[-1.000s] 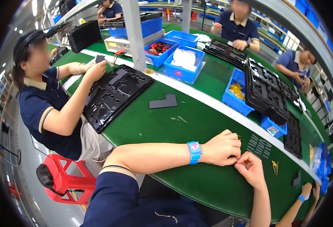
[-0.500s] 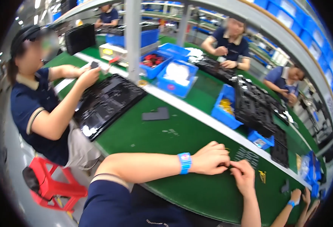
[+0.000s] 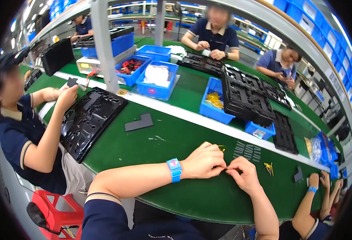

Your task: The person assembles small plastic components and metal terminals by hand, taking them from bins and placing them into an assembly tray.

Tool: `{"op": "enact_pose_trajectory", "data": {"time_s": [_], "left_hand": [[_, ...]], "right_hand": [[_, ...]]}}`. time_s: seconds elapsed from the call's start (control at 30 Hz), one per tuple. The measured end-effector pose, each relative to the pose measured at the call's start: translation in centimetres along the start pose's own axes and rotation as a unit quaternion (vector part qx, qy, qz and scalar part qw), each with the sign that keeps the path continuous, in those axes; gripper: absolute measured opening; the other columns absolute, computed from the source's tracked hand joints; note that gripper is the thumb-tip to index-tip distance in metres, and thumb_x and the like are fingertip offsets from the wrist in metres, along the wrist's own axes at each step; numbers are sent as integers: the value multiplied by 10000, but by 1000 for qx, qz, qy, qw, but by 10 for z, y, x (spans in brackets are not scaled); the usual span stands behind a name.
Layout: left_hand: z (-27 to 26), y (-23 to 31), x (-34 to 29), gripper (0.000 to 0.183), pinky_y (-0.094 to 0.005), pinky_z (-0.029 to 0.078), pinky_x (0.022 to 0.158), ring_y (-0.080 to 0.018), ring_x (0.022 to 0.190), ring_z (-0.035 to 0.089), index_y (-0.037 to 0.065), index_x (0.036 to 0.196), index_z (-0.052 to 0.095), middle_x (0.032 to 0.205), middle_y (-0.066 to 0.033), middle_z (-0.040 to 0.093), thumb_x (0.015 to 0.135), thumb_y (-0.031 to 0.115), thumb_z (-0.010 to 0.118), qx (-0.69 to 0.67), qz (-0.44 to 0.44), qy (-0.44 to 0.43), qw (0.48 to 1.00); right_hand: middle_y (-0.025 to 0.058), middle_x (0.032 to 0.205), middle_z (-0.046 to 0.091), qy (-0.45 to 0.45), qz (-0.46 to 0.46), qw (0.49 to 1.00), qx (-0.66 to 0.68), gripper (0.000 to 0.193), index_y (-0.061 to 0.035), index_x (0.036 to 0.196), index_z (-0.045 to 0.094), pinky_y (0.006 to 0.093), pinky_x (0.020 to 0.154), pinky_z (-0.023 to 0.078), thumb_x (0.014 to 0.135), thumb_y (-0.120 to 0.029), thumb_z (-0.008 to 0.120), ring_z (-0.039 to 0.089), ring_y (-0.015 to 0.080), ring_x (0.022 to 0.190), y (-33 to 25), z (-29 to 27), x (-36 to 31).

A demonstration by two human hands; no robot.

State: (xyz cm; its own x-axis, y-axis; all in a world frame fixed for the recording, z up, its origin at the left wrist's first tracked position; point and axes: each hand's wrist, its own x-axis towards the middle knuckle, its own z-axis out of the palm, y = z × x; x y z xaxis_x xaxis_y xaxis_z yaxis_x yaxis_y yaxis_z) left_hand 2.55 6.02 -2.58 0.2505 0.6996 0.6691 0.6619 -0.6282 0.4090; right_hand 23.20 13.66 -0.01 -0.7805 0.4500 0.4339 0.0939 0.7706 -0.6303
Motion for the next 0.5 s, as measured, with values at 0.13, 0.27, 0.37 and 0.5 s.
{"op": "enact_pose_trajectory", "data": {"time_s": [0.13,0.27,0.37,0.5], "left_hand": [[-9,6,-3,81,-360,424,813,-200,877,596,153,814,693,814,0,624,744,127,724,32,-15,-5,999],[-8,2,-1,103,-352,434,782,-209,824,603,148,742,650,764,-5,608,684,103,723,54,-33,-5,998],[-5,-11,8,118,-382,427,743,-254,772,580,128,701,600,716,-28,590,678,72,702,85,-48,-11,995],[-17,-10,6,100,-387,409,755,-265,840,552,105,776,603,858,-51,594,735,53,677,177,-94,24,980]], "right_hand": [[95,875,615,1,-18,999,46,122,-2,851,662,294,634,506,768,53,733,617,203,759,-6,3,2],[50,889,603,14,33,984,173,89,-1,839,652,274,660,515,804,47,718,621,156,780,-1,-6,6],[36,824,615,100,94,960,242,82,14,892,632,248,617,534,833,47,678,633,114,709,26,-41,1],[16,792,623,109,185,975,-52,115,3,910,660,232,650,479,817,-15,726,588,74,715,52,-87,-7]]}}
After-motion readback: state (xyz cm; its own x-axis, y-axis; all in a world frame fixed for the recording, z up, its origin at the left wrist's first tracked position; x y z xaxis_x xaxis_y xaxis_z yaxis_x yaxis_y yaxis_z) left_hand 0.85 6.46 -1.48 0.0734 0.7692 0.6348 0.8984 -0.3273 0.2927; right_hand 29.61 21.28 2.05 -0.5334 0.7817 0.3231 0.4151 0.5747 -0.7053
